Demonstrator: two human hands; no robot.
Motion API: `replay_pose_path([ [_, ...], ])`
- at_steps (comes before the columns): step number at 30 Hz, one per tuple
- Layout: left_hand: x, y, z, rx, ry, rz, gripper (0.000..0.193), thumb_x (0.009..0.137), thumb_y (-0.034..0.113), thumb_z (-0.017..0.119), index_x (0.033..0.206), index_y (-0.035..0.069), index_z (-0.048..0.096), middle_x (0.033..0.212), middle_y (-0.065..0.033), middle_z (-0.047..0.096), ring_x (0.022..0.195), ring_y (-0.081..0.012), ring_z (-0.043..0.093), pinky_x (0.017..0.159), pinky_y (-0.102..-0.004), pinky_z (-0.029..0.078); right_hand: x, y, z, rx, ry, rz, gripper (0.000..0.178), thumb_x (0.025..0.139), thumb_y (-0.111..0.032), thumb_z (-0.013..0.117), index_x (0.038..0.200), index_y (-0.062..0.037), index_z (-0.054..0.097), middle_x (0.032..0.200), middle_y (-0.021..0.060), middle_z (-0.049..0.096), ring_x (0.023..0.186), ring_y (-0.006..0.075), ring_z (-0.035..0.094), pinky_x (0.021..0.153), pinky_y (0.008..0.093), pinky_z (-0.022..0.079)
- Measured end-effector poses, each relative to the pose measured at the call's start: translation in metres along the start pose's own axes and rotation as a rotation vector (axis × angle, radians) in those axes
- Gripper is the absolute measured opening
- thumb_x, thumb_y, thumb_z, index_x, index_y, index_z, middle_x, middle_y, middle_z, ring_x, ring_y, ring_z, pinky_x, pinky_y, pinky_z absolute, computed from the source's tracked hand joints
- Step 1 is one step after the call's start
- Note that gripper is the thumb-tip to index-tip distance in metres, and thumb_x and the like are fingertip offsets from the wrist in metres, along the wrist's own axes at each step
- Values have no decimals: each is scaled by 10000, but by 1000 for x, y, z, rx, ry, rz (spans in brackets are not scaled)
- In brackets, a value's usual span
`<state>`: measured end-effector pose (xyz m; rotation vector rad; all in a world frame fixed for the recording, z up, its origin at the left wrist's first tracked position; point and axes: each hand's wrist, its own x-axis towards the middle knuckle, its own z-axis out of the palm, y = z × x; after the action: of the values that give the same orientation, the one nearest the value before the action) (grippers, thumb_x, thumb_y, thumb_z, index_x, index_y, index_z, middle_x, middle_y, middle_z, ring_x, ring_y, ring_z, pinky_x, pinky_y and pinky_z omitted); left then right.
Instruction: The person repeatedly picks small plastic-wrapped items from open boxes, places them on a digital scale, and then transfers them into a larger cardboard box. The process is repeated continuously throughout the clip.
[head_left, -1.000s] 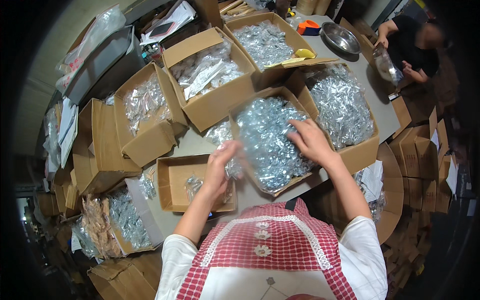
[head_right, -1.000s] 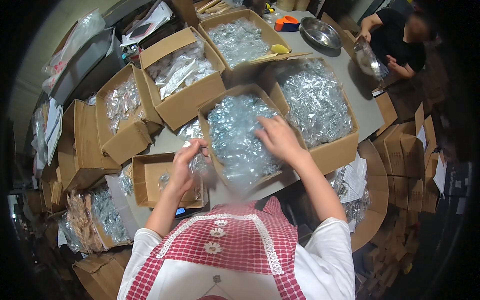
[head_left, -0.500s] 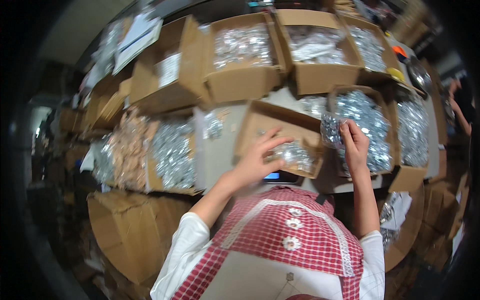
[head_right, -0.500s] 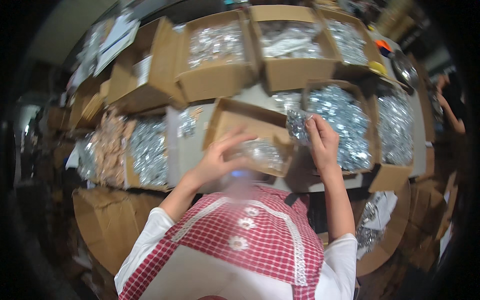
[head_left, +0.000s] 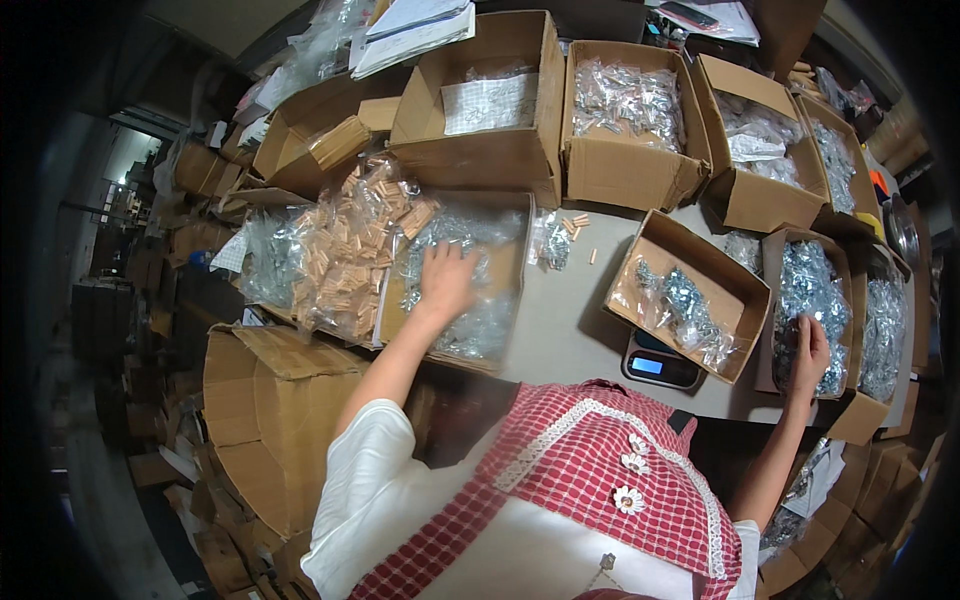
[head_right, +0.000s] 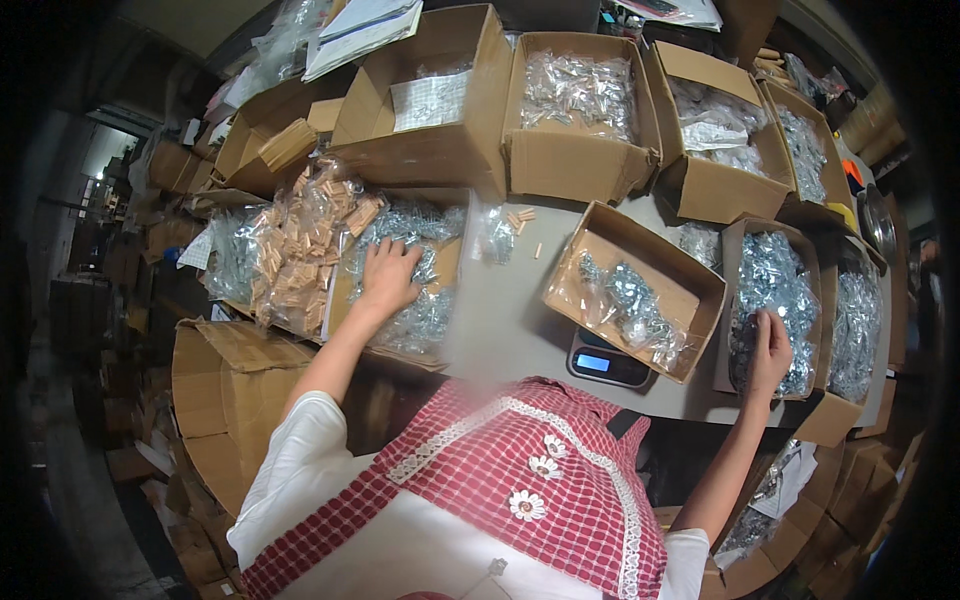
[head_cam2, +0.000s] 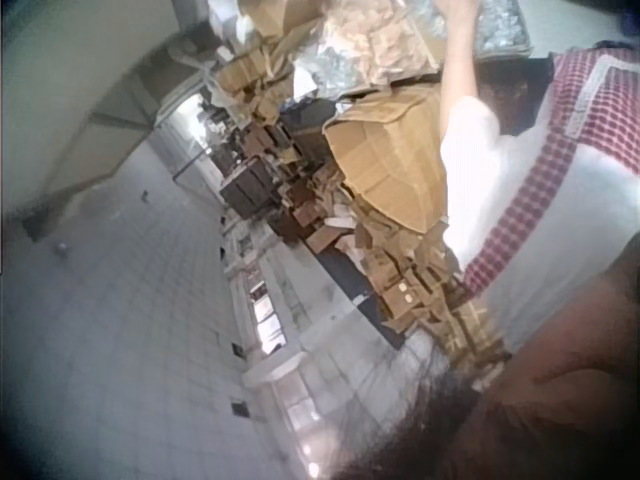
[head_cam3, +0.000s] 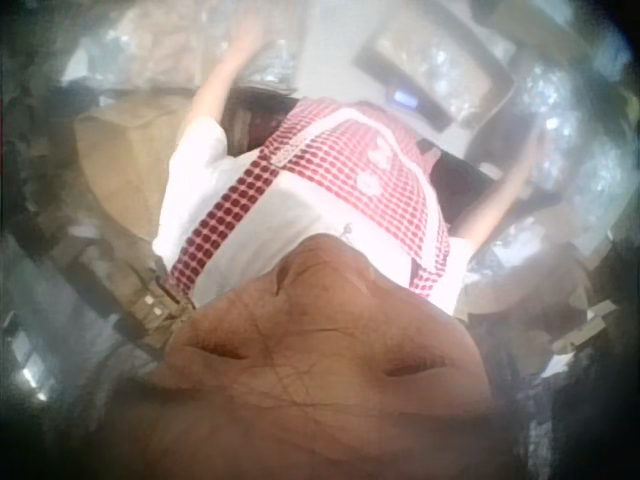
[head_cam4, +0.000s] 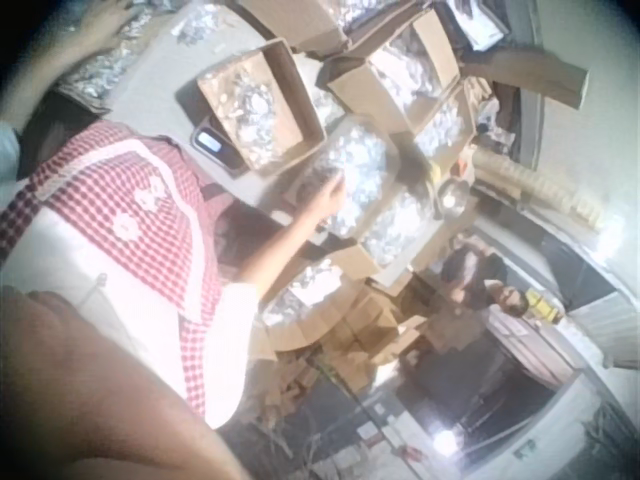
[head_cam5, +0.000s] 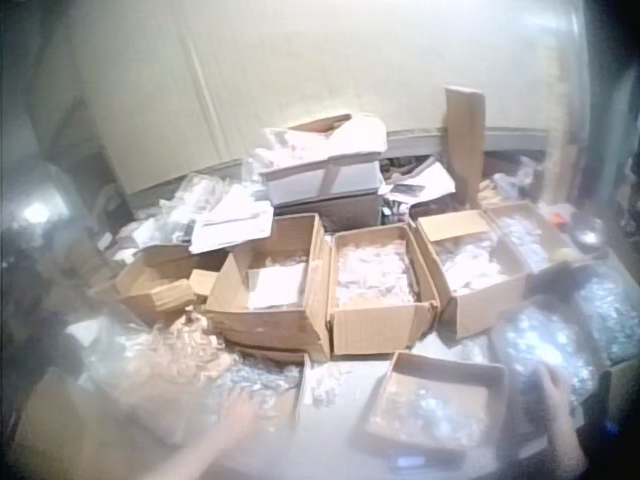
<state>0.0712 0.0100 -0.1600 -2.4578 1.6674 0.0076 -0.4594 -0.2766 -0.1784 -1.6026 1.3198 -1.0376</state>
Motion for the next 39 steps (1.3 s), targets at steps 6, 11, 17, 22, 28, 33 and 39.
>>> replay_pose_path([
  [6,-6,-23,-10,-449,277,254,364,713,204,802,1028,76,673,1065,-116,652,1094,-329,561,1039,-455,387,-11,46,-19,-82,33,-138,234,1021,-135,585,1197,-1,662,1088,63,685,999,128,631,920,271,490],
  [11,-23,-19,-45,-1503,249,-210,269,784,114,776,995,26,635,1079,-96,696,985,-184,643,856,-323,504,-8,51,-12,-133,56,-201,254,1008,-61,544,1232,19,635,1158,92,677,1065,164,633,980,302,481],
  [17,-49,-77,-87,-1850,506,-285,327,708,-86,569,1018,2,623,1032,-174,703,900,-199,684,768,-287,565,-13,50,-11,-14,80,-210,354,1066,-143,486,1397,-18,502,1232,132,642,1093,186,617,958,332,512],
  [22,-76,-113,-87,-1396,826,-457,342,688,-85,490,972,10,654,905,-54,667,738,-129,621,693,-247,492,-10,51,-9,-139,94,-208,339,1066,-143,482,1379,-17,523,1219,127,648,1095,189,617,945,327,506],
  [28,-85,-107,-66,-1099,518,-413,185,799,77,593,951,21,684,763,-83,679,739,-188,657,699,-301,502,-5,60,-13,-173,80,-204,323,1054,-126,506,1355,-18,551,1200,117,659,1088,178,638,947,316,502],
  [33,-35,-66,-38,-304,341,-352,320,832,291,733,953,8,645,789,-174,695,693,-324,693,628,-422,535,-3,61,-12,-227,127,-201,333,1046,-110,520,1370,-37,543,1160,100,677,1053,168,653,915,299,514],
  [39,-4,-63,-32,-83,287,-152,302,786,205,727,998,2,656,803,-170,706,770,-357,702,671,-459,556,-12,50,-6,-312,143,-321,319,1022,-69,535,1336,-33,578,1156,105,691,1021,179,677,901,310,530],
])
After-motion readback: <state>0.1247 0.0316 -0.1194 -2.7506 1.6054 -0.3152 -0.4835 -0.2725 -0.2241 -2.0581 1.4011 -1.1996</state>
